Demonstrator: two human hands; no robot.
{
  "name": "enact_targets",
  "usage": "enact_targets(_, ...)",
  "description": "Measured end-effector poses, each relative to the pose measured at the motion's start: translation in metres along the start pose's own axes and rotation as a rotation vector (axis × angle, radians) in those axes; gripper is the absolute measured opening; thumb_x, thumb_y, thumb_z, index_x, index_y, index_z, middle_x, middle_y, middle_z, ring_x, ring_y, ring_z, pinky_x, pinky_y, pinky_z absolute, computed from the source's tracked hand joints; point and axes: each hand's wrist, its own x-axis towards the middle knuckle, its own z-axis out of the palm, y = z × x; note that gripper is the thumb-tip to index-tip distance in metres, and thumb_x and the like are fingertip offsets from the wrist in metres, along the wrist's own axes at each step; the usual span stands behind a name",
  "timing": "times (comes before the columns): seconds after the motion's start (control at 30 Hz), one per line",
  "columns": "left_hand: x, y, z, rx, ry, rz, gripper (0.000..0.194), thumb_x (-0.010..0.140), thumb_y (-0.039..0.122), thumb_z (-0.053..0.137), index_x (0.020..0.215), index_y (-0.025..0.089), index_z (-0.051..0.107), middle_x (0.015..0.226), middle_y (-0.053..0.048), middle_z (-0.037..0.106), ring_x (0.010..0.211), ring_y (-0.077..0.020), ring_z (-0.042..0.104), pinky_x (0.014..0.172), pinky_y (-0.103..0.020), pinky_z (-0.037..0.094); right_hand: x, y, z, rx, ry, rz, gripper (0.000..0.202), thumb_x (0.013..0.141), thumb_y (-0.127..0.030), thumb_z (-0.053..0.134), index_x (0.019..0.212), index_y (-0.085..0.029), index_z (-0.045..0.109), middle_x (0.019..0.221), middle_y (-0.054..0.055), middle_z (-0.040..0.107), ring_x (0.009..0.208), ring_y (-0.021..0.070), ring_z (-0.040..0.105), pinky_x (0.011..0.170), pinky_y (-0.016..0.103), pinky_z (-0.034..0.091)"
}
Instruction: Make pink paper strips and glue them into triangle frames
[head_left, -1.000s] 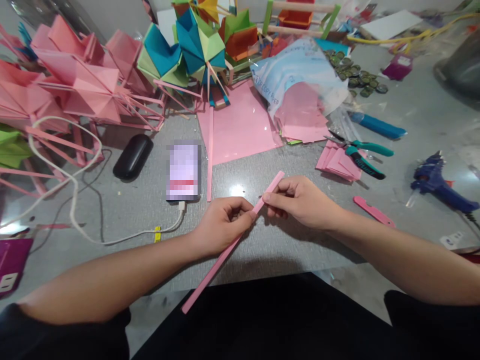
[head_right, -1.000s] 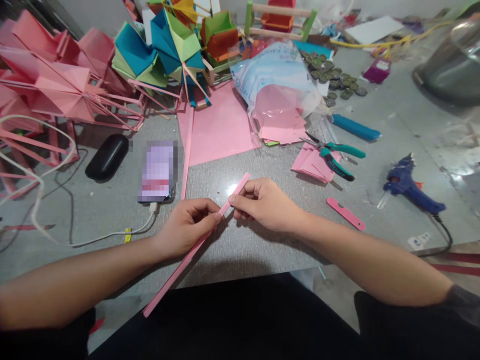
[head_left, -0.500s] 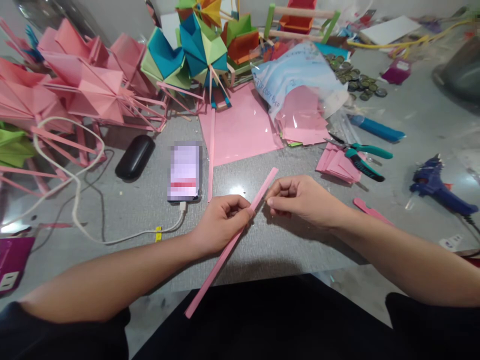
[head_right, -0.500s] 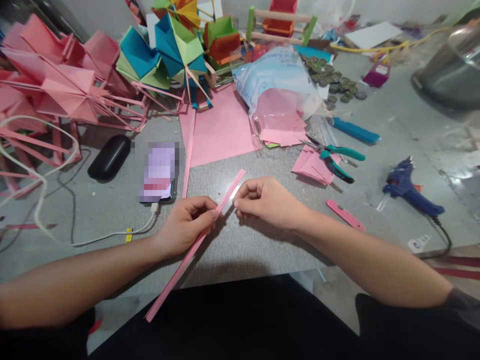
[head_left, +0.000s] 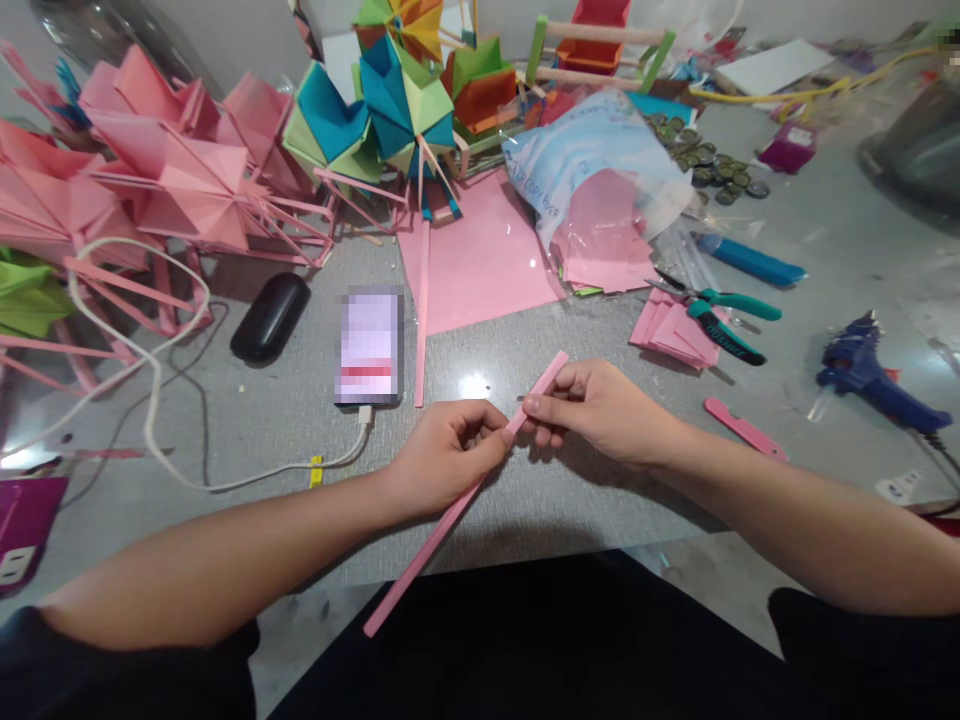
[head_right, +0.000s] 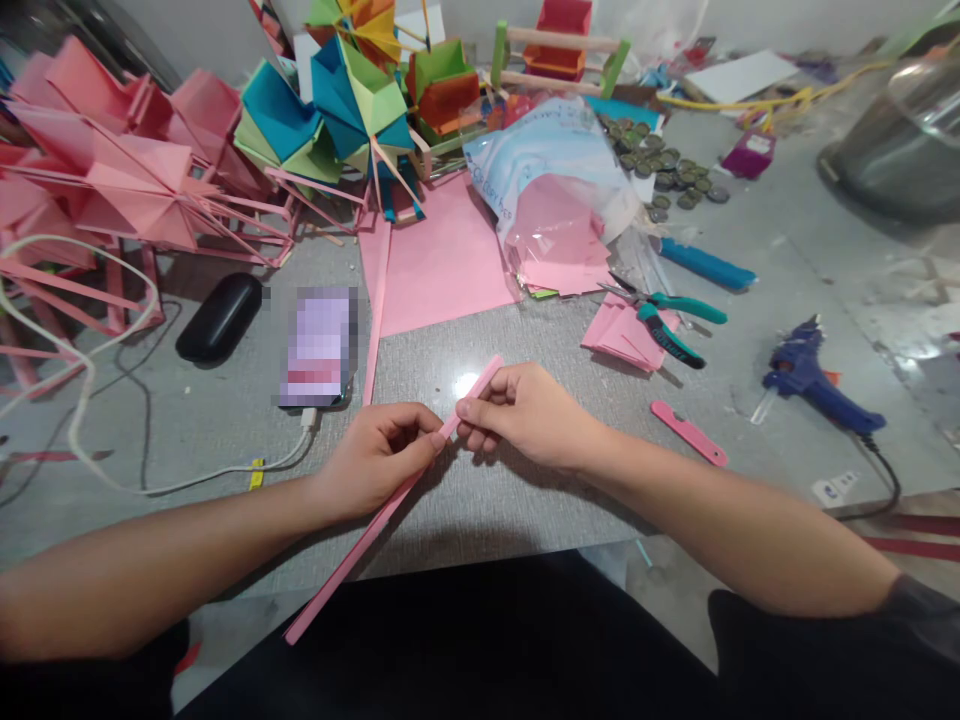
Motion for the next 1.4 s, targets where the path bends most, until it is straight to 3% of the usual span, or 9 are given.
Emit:
enact_targets(0.13, 0.0, -0.002, 0.0, 0.048, 0.023, 0.023, 0.023, 0.087, 0.036, 0.065, 0.075, 0.016, 0.064, 0.059, 0.003, 0.055, 0.052, -0.0082, 0.045, 0.048, -0.021, 0.035, -0.001, 0.002, -0.002, 0.015, -0.015, 0.046, 0.039, 0.082, -0.053, 0.086, 0.085, -0.015, 0.08, 0.081, 0.011, 0.081, 0.069, 0.0185, 0.077, 0.068, 0.031, 0.063)
enact_targets(0.5, 0.0, 0.0, 0.0, 0.048, 0.057, 0.038, 0.021, 0.086, 0.034, 0.065, 0.074, 0.016, 0.064, 0.058, 0.003, 0.055, 0.051, -0.0082, 0.046, 0.048, -0.021, 0.035, -0.003, 0.0, -0.006, 0.039, -0.029, 0.086, 0.038, 0.08, -0.05, 0.089, 0.086, -0.014, 0.079, 0.085, 0.011, 0.082, 0.072, 0.0189, 0.079, 0.069, 0.029, 0.065)
enact_targets(0.87, -0.001, 0.005, -0.002, 0.017, 0.052, 0.009, 0.019, 0.087, 0.032, 0.066, 0.075, 0.017, 0.062, 0.057, 0.004, 0.056, 0.051, -0.0089, 0.049, 0.049, -0.021, 0.038, -0.004, -0.004, -0.006, 0.099, 0.022, 0.074, 0.029, 0.071, -0.034, 0.094, 0.078, -0.016, 0.072, 0.071, 0.006, 0.077, 0.061, 0.0161, 0.073, 0.06, 0.028, 0.061)
enact_targets(1.03, -0.001, 0.005, -0.001, 0.038, 0.03, 0.012, 0.022, 0.087, 0.034, 0.066, 0.074, 0.017, 0.061, 0.057, 0.004, 0.054, 0.05, -0.0083, 0.046, 0.048, -0.021, 0.035, -0.003, -0.001, 0.002, 0.113, 0.036, 0.073, 0.035, 0.069, -0.038, 0.096, 0.082, -0.015, 0.073, 0.065, 0.004, 0.074, 0.057, 0.0158, 0.07, 0.053, 0.027, 0.058)
enact_targets(1.27, 0.002, 0.003, -0.002, 0.024, 0.017, 0.003, 0.022, 0.087, 0.035, 0.066, 0.075, 0.018, 0.061, 0.057, 0.004, 0.054, 0.051, -0.0084, 0.046, 0.049, -0.021, 0.036, -0.003, 0.0, 0.009, 0.111, 0.067, 0.079, 0.026, 0.08, -0.038, 0.085, 0.075, -0.014, 0.075, 0.07, 0.007, 0.077, 0.058, 0.0158, 0.073, 0.054, 0.025, 0.059)
enact_targets(1.4, 0.002, 0.004, -0.002, -0.003, 0.024, -0.013, 0.021, 0.085, 0.033, 0.066, 0.073, 0.018, 0.058, 0.057, 0.004, 0.054, 0.05, -0.0082, 0.046, 0.049, -0.021, 0.037, 0.001, 0.001, 0.004, 0.091, 0.097, 0.055, 0.031, 0.087, -0.043, 0.077, 0.075, -0.015, 0.073, 0.067, 0.007, 0.075, 0.056, 0.0171, 0.073, 0.053, 0.027, 0.06)
